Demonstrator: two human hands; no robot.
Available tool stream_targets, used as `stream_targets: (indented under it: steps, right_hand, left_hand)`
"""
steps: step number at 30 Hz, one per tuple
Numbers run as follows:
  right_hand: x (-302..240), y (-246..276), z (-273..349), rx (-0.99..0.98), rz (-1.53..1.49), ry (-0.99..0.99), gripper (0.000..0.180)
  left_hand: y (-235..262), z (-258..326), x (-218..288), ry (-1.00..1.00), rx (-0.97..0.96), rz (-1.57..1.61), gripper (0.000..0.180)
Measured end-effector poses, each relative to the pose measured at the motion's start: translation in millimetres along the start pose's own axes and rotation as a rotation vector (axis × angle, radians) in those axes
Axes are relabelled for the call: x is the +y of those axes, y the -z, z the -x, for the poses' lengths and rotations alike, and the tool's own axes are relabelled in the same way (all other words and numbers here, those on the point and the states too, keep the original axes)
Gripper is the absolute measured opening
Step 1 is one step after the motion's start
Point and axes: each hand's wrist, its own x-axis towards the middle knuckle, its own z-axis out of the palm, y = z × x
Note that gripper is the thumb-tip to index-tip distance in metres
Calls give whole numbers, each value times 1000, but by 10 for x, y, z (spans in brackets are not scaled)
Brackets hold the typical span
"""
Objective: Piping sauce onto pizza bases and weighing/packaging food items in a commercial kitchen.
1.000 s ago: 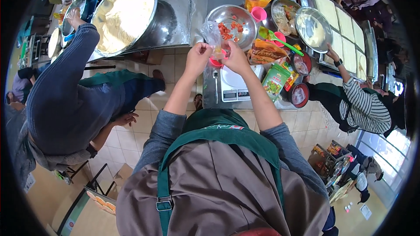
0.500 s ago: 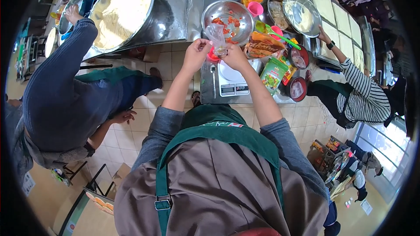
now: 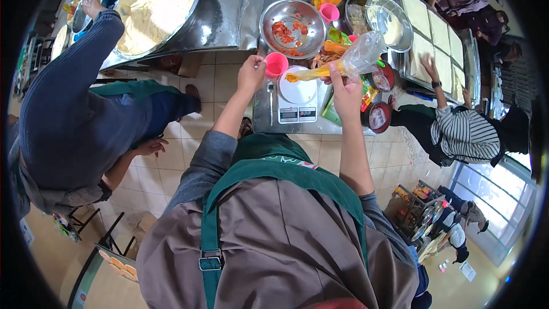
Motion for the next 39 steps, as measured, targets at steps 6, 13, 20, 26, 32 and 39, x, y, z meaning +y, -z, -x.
stream_targets:
  steps: [6,13,20,26,32,39]
  right_hand:
    - [66,-223,-95,-13,-57,43,17]
    - [920,-474,-340,-247,603,76,27]
    - [964,-590,-252,-298,553,76,32]
    - [1028,-563,-244,-453,553,254,37]
    - [993,-595,-302,-313,190,-30,30]
    - [1157,-481,-391,-223,517,51,24]
  left_hand:
    - [-55,43,35,-158,100,-259,24]
    - [38,-51,108,-79,-104,-289,29]
    - [263,133,397,-190,183,-143,30]
    - [411,428,836,-195,-91,69,31]
    - [436,349,735,-316,-222,56,23]
    - [393,299,438,-141,-285,247,21]
